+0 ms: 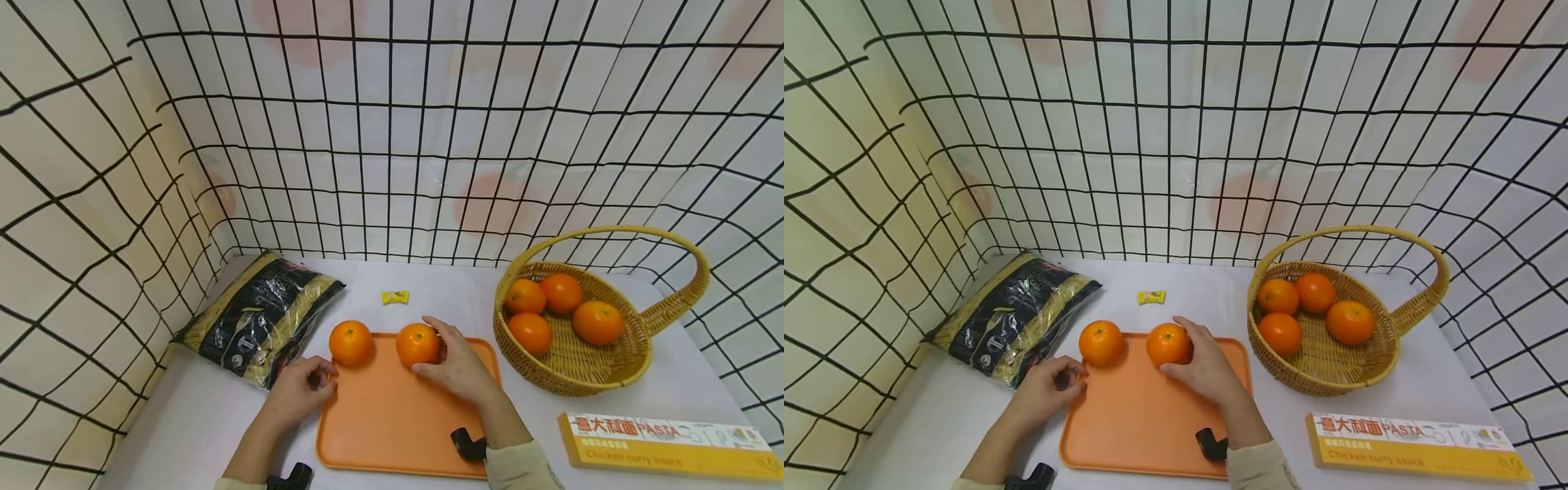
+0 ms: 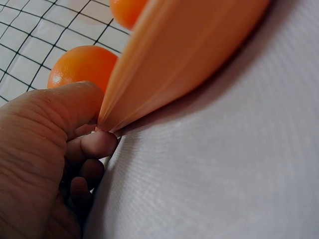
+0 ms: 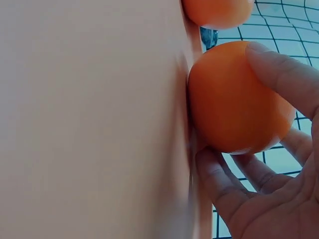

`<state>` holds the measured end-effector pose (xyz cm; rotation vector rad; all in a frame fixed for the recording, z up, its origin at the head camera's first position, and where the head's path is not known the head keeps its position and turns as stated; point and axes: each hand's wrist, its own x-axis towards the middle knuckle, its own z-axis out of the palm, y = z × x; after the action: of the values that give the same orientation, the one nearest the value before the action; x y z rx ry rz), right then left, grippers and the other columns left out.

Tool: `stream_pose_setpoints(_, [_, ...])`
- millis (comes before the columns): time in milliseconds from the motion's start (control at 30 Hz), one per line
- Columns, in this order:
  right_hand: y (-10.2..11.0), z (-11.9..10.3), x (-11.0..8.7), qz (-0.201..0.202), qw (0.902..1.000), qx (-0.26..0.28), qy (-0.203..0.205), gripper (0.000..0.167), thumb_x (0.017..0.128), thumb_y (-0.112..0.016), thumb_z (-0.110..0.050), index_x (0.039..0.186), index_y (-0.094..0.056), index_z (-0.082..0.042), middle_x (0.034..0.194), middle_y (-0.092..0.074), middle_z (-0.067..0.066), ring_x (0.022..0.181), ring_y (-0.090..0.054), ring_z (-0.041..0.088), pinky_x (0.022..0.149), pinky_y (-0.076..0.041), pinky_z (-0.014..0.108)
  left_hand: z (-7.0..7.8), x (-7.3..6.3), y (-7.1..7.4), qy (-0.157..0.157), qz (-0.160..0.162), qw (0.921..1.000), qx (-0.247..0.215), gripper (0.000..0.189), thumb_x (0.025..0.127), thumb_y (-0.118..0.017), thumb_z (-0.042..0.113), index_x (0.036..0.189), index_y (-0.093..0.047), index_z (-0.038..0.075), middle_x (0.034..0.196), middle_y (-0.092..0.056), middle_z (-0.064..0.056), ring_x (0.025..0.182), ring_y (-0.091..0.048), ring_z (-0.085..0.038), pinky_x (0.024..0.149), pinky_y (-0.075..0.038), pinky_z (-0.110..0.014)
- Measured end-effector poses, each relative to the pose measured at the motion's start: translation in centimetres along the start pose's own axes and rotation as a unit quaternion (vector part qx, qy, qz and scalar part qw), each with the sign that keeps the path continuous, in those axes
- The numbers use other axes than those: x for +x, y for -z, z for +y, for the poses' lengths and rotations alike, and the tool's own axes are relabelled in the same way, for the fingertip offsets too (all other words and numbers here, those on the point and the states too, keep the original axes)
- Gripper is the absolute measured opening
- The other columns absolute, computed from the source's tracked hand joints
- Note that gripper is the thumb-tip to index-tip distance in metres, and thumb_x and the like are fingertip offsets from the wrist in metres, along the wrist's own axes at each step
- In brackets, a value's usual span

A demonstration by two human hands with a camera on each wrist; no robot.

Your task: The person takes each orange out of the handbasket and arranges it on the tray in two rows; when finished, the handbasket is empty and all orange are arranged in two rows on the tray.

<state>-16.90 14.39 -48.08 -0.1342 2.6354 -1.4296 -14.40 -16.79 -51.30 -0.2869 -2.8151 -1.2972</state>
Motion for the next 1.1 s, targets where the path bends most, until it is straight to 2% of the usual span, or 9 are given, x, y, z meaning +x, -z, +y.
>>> stream_pose_setpoints(100, [-0.1, 0.0, 0.1, -0.003, 1.0000, 0.009, 0.003, 0.086, 0.080, -0.088, -0.021, 0.153, -0.044, -0.022, 0.150, -0.047, 0.010, 0.132, -0.056, 0.029, 0.111, -0.045, 0.051, 0.1, 0.0, 0.0, 0.004, 0.000, 1.0000, 0.000, 0.018, 0.079, -0.081, 0.011, 0.087, -0.070, 0.023, 0.073, -0.057, 0.011, 0.076, -0.050, -0.005, 0.071, -0.043, -0.022])
stream_pose_setpoints(233, [-0.2, -0.2, 0.1, 0.003, 0.9999, -0.006, 0.009, 0.084, 0.080, -0.088, -0.021, 0.152, -0.045, -0.021, 0.149, -0.049, 0.009, 0.133, -0.054, 0.030, 0.113, -0.043, 0.054, 0.2, 0.1, 0.1, 0.012, -0.004, 0.9999, 0.002, 0.019, 0.080, -0.081, 0.011, 0.088, -0.070, 0.023, 0.074, -0.057, 0.012, 0.076, -0.050, -0.006, 0.071, -0.043, -0.022])
stream_pose_setpoints(400, [-0.1, -0.4, 0.0, 0.003, 0.9999, -0.013, -0.003, 0.087, 0.078, -0.089, -0.022, 0.152, -0.044, -0.021, 0.148, -0.050, 0.009, 0.132, -0.055, 0.030, 0.113, -0.042, 0.055, 0.3, 0.1, 0.0, 0.018, -0.009, 0.9998, 0.006, 0.018, 0.080, -0.081, 0.012, 0.088, -0.069, 0.023, 0.074, -0.057, 0.011, 0.077, -0.050, -0.006, 0.071, -0.043, -0.021])
stream_pose_setpoints(667, [0.7, -0.4, -0.4, 0.002, 0.9995, 0.027, -0.016, 0.092, 0.077, -0.090, -0.024, 0.154, -0.042, -0.022, 0.155, -0.042, 0.010, 0.132, -0.058, 0.033, 0.109, -0.048, 0.048, 0.3, 0.0, 0.0, 0.017, -0.008, 0.9998, 0.003, 0.019, 0.080, -0.081, 0.011, 0.087, -0.069, 0.023, 0.073, -0.057, 0.011, 0.076, -0.050, -0.006, 0.071, -0.043, -0.021])
stream_pose_setpoints(800, [1.6, -1.0, -0.7, 0.008, 0.9999, 0.010, -0.003, 0.089, 0.077, -0.090, -0.027, 0.153, -0.044, -0.024, 0.155, -0.045, 0.011, 0.131, -0.058, 0.033, 0.111, -0.046, 0.052, 0.3, 0.1, 0.0, 0.023, -0.011, 0.9997, 0.001, 0.019, 0.080, -0.081, 0.011, 0.087, -0.069, 0.024, 0.074, -0.057, 0.011, 0.076, -0.050, -0.007, 0.071, -0.043, -0.022])
stream_pose_setpoints(933, [3.1, -2.1, -1.4, 0.008, 0.9999, -0.002, 0.006, 0.084, 0.079, -0.088, -0.031, 0.151, -0.044, -0.029, 0.157, -0.044, 0.009, 0.139, -0.051, 0.035, 0.112, -0.042, 0.058, 0.3, 0.1, 0.0, 0.029, -0.013, 0.9995, 0.003, 0.019, 0.080, -0.081, 0.011, 0.088, -0.069, 0.024, 0.074, -0.057, 0.010, 0.077, -0.051, -0.008, 0.071, -0.043, -0.022])
stream_pose_setpoints(1100, [5.5, -3.1, -2.6, 0.027, 0.9990, 0.010, 0.035, 0.081, 0.082, -0.086, -0.031, 0.151, -0.044, -0.028, 0.156, -0.043, 0.008, 0.144, -0.046, 0.035, 0.114, -0.042, 0.053, 0.3, 0.0, 0.0, 0.032, -0.013, 0.9994, 0.003, 0.019, 0.080, -0.081, 0.011, 0.088, -0.069, 0.023, 0.074, -0.057, 0.010, 0.077, -0.051, -0.008, 0.071, -0.043, -0.022])
